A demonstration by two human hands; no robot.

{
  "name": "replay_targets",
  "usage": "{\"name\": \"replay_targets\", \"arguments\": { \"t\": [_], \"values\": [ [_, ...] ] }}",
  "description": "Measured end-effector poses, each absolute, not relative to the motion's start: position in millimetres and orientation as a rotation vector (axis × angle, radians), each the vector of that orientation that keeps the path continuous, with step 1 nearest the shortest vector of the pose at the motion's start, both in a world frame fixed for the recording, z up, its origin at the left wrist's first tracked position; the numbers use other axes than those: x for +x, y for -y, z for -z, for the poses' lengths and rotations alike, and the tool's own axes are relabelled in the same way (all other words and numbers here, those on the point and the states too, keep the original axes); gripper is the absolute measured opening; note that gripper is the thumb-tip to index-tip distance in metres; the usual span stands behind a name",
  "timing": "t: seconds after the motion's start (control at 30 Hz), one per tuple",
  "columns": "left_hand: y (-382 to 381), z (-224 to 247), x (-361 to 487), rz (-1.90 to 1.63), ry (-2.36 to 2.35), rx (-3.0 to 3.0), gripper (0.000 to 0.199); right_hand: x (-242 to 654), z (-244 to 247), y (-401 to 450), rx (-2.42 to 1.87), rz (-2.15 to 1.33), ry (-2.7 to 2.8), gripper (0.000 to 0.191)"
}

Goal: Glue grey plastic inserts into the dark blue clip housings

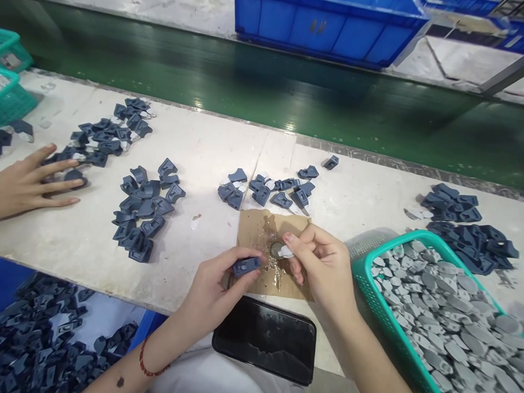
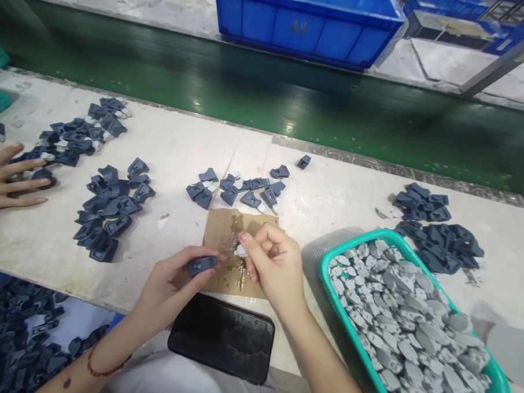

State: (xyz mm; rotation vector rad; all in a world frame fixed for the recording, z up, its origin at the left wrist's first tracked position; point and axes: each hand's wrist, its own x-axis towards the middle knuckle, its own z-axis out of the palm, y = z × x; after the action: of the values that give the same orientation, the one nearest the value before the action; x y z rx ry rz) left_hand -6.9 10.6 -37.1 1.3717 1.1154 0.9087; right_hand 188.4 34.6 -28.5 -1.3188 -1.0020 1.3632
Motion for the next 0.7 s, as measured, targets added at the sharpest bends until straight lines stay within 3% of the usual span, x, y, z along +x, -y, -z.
{"name": "replay_targets", "arguments": {
  "t": [0.1,0.3,0.5,0.7],
  "values": [
    [-11,37,-6,-0.896,-1.148,1.329,0.017,187,28,-35,-1.3,-1.411,0.916,0.05],
    [-11,36,-12,-0.822,-1.068,1.528,0.038,185,25,-33,-1.298,-1.428,0.91,0.047],
    [-9,38,-10,-0.764,-1.04,1.437,0.024,179,21,-29,-1.246,-1.428,1.019,0.047],
    [-9,39,-8,-0.673,-1.082,1.413,0.027,173,17,-27,-1.252,-1.422,1.102,0.049]
  ]
}}
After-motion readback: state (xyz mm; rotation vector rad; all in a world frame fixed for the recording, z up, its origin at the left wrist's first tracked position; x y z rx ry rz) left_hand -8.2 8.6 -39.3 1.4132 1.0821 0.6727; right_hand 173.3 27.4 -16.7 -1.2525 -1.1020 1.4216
